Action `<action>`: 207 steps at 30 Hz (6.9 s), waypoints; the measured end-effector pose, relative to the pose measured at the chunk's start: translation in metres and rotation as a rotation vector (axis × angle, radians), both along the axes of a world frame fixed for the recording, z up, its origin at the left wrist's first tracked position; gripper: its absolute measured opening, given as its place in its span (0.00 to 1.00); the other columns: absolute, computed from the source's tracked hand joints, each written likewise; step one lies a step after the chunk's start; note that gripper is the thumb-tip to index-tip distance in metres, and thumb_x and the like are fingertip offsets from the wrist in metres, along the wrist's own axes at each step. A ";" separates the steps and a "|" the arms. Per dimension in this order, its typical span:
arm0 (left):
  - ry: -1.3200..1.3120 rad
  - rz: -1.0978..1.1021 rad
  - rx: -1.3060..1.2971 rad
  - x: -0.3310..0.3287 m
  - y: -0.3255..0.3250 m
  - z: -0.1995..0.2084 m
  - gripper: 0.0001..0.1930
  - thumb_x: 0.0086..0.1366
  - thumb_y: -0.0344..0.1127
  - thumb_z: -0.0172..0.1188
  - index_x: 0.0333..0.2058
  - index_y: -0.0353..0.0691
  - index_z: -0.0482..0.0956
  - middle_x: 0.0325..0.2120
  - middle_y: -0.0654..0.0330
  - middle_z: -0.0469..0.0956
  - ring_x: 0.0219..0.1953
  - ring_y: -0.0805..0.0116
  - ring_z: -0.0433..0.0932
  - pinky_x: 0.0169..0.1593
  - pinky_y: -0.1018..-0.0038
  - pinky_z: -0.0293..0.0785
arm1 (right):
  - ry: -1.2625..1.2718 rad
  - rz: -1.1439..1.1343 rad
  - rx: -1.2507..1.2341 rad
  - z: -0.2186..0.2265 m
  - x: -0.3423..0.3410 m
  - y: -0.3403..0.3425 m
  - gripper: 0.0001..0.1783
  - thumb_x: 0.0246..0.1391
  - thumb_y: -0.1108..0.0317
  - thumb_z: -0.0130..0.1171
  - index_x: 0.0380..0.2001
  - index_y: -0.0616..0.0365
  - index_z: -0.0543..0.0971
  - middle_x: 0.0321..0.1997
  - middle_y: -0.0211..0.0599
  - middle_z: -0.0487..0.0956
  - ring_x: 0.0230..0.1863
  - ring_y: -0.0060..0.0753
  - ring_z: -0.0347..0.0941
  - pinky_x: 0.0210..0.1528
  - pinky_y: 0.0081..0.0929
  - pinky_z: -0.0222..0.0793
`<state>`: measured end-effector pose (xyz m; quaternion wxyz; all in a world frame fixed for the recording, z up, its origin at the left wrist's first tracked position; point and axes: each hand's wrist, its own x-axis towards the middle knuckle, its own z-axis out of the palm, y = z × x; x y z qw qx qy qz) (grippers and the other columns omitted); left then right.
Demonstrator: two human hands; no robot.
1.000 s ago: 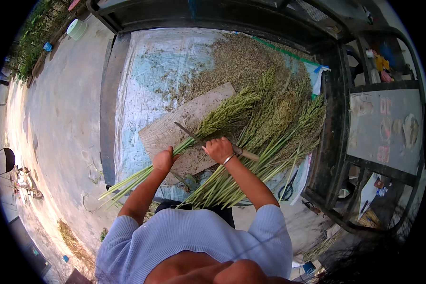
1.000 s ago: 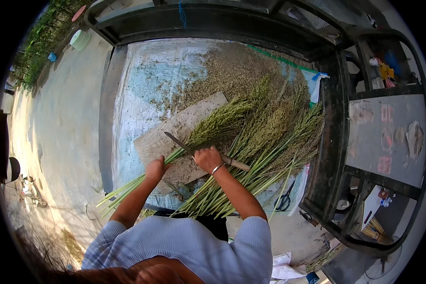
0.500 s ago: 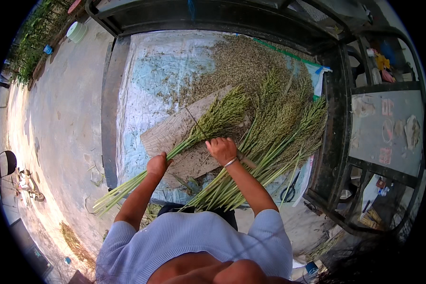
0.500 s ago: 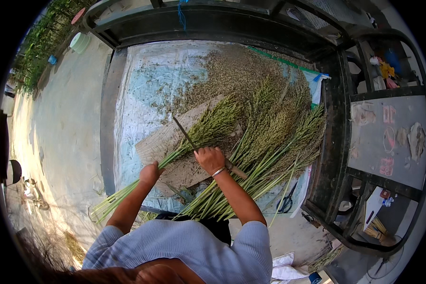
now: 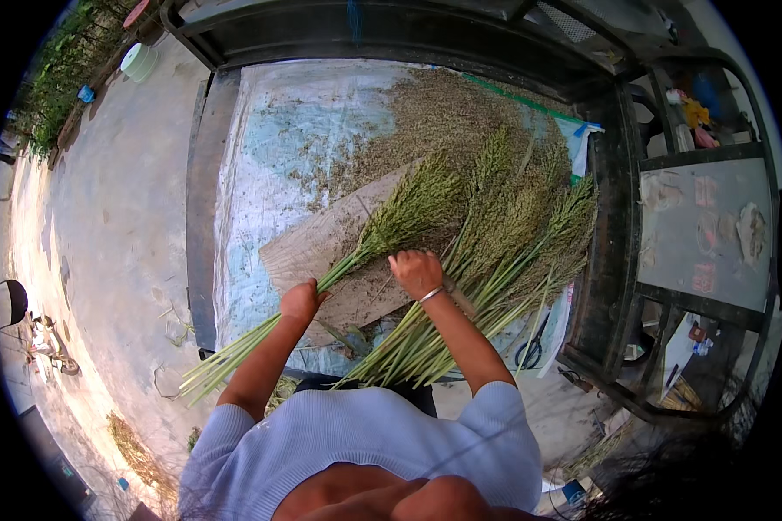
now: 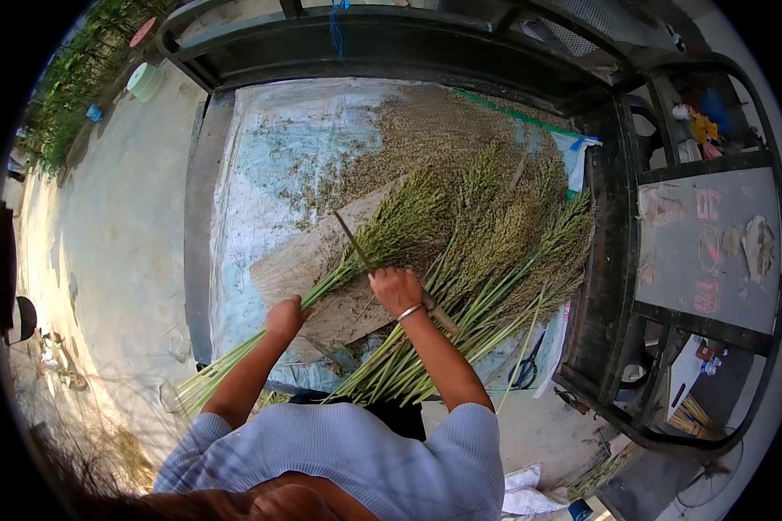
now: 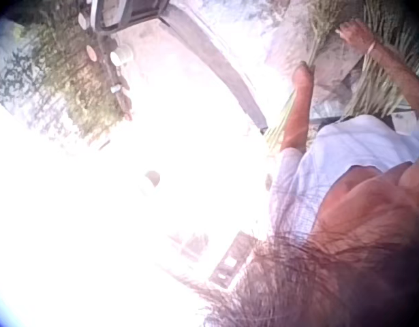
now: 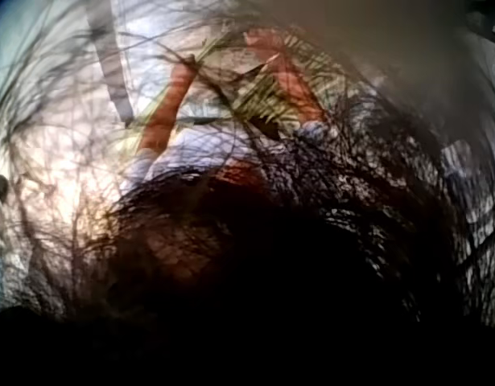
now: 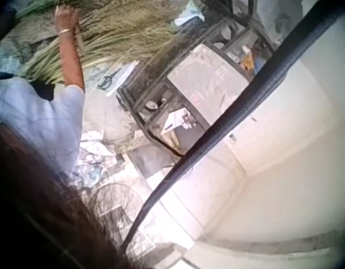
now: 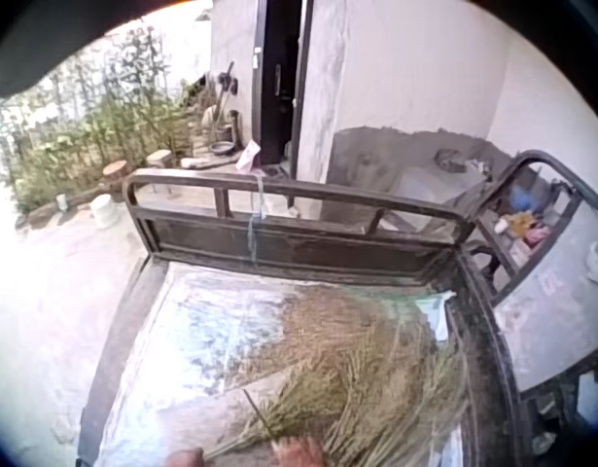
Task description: The person holds bundles of grain stalks and repeatedly strikes them against a wooden board to separate the grain heads from the stems. The person uses both hands to align and swing the stalks, then places the processed stalks back onto the pile.
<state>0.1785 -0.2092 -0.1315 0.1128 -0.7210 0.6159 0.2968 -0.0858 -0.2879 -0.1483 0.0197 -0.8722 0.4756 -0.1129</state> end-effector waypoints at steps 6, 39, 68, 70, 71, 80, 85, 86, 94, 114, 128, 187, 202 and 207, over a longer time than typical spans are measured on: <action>-0.002 -0.015 -0.005 0.008 0.003 0.006 0.19 0.52 0.50 0.58 0.29 0.39 0.69 0.20 0.48 0.74 0.27 0.48 0.74 0.29 0.56 0.69 | 0.237 -0.298 0.310 -0.041 -0.061 -0.064 0.20 0.54 0.53 0.47 0.17 0.54 0.76 0.08 0.34 0.69 0.08 0.33 0.64 0.10 0.30 0.61; -0.051 -0.115 -0.068 0.002 0.012 -0.035 0.16 0.53 0.46 0.56 0.30 0.40 0.64 0.20 0.50 0.75 0.24 0.48 0.75 0.26 0.58 0.70 | 0.302 -0.366 0.321 -0.047 -0.085 -0.082 0.20 0.55 0.54 0.46 0.16 0.51 0.76 0.09 0.34 0.68 0.09 0.37 0.63 0.10 0.37 0.58; 0.607 0.315 0.271 0.021 0.035 -0.040 0.29 0.59 0.60 0.45 0.24 0.33 0.72 0.10 0.55 0.69 0.14 0.66 0.69 0.21 0.67 0.65 | 0.283 -0.218 0.437 -0.045 -0.066 -0.048 0.19 0.56 0.53 0.44 0.21 0.52 0.75 0.09 0.32 0.69 0.09 0.32 0.62 0.14 0.35 0.61; 0.624 0.205 0.191 0.019 0.041 -0.051 0.29 0.59 0.59 0.46 0.24 0.33 0.72 0.11 0.56 0.69 0.14 0.67 0.68 0.21 0.68 0.65 | 0.377 -0.299 0.351 -0.052 -0.100 -0.084 0.20 0.56 0.53 0.45 0.18 0.53 0.75 0.08 0.33 0.69 0.06 0.32 0.59 0.09 0.33 0.58; 0.616 0.227 0.199 0.014 0.046 -0.051 0.28 0.59 0.58 0.46 0.25 0.32 0.72 0.11 0.55 0.69 0.15 0.66 0.69 0.22 0.67 0.65 | 0.330 -0.436 0.395 -0.045 -0.100 -0.089 0.21 0.56 0.53 0.45 0.17 0.54 0.75 0.08 0.33 0.69 0.06 0.33 0.59 0.09 0.34 0.58; 0.573 0.348 0.323 0.037 0.063 -0.054 0.30 0.58 0.59 0.45 0.29 0.31 0.74 0.13 0.50 0.70 0.20 0.61 0.72 0.27 0.65 0.67 | -0.006 0.195 0.181 0.002 -0.014 0.004 0.19 0.54 0.54 0.47 0.18 0.54 0.75 0.11 0.33 0.70 0.13 0.34 0.66 0.19 0.34 0.65; 0.483 0.206 0.206 0.047 0.054 -0.038 0.28 0.58 0.58 0.47 0.29 0.32 0.75 0.17 0.45 0.72 0.23 0.51 0.73 0.29 0.64 0.67 | 0.269 -0.166 0.250 -0.055 -0.083 -0.062 0.20 0.53 0.53 0.48 0.18 0.53 0.77 0.13 0.35 0.73 0.13 0.34 0.68 0.14 0.35 0.63; 0.476 0.195 0.210 0.041 0.044 -0.033 0.29 0.57 0.59 0.48 0.29 0.31 0.74 0.18 0.43 0.73 0.26 0.46 0.73 0.31 0.62 0.67 | 0.266 -0.220 0.276 -0.060 -0.077 -0.059 0.20 0.54 0.52 0.47 0.18 0.54 0.77 0.12 0.36 0.73 0.12 0.35 0.67 0.14 0.36 0.63; 0.176 0.086 0.139 0.055 0.074 -0.042 0.28 0.56 0.61 0.45 0.33 0.37 0.74 0.23 0.44 0.75 0.29 0.43 0.74 0.31 0.56 0.69 | 0.017 -0.188 0.081 -0.007 -0.030 -0.016 0.19 0.51 0.55 0.51 0.15 0.56 0.74 0.13 0.37 0.72 0.15 0.36 0.69 0.19 0.31 0.64; -0.216 -0.069 -0.090 0.076 0.102 -0.025 0.24 0.51 0.60 0.54 0.26 0.42 0.66 0.14 0.52 0.73 0.18 0.52 0.74 0.20 0.60 0.68 | 0.123 0.236 0.284 -0.036 0.038 0.039 0.14 0.51 0.58 0.51 0.18 0.52 0.74 0.16 0.37 0.74 0.19 0.36 0.71 0.30 0.36 0.66; -0.247 -0.094 -0.185 0.069 0.102 -0.036 0.21 0.52 0.55 0.56 0.27 0.42 0.64 0.17 0.53 0.73 0.19 0.53 0.74 0.21 0.62 0.70 | -0.081 0.361 0.281 -0.020 0.057 0.073 0.17 0.53 0.55 0.49 0.17 0.53 0.74 0.12 0.34 0.72 0.14 0.33 0.68 0.18 0.32 0.64; 1.194 0.897 0.922 0.042 0.129 -0.027 0.29 0.58 0.67 0.38 0.21 0.43 0.64 0.10 0.65 0.59 0.08 0.79 0.53 0.11 0.80 0.52 | 0.185 -0.098 0.208 -0.064 -0.048 -0.002 0.17 0.53 0.54 0.50 0.23 0.57 0.73 0.09 0.35 0.68 0.09 0.35 0.65 0.10 0.33 0.61; 1.322 1.005 0.452 0.027 0.152 -0.048 0.14 0.59 0.43 0.55 0.34 0.38 0.71 0.24 0.61 0.74 0.21 0.70 0.76 0.24 0.76 0.74 | -0.151 0.269 0.290 -0.022 0.028 0.129 0.13 0.47 0.59 0.57 0.19 0.54 0.71 0.14 0.34 0.71 0.19 0.35 0.69 0.26 0.32 0.63; 0.797 0.566 -0.058 -0.001 0.170 -0.044 0.18 0.57 0.44 0.56 0.38 0.34 0.69 0.27 0.49 0.75 0.29 0.56 0.76 0.31 0.68 0.73 | -0.062 0.201 0.422 -0.030 0.026 0.127 0.12 0.48 0.59 0.54 0.20 0.55 0.73 0.19 0.38 0.73 0.24 0.39 0.71 0.27 0.36 0.65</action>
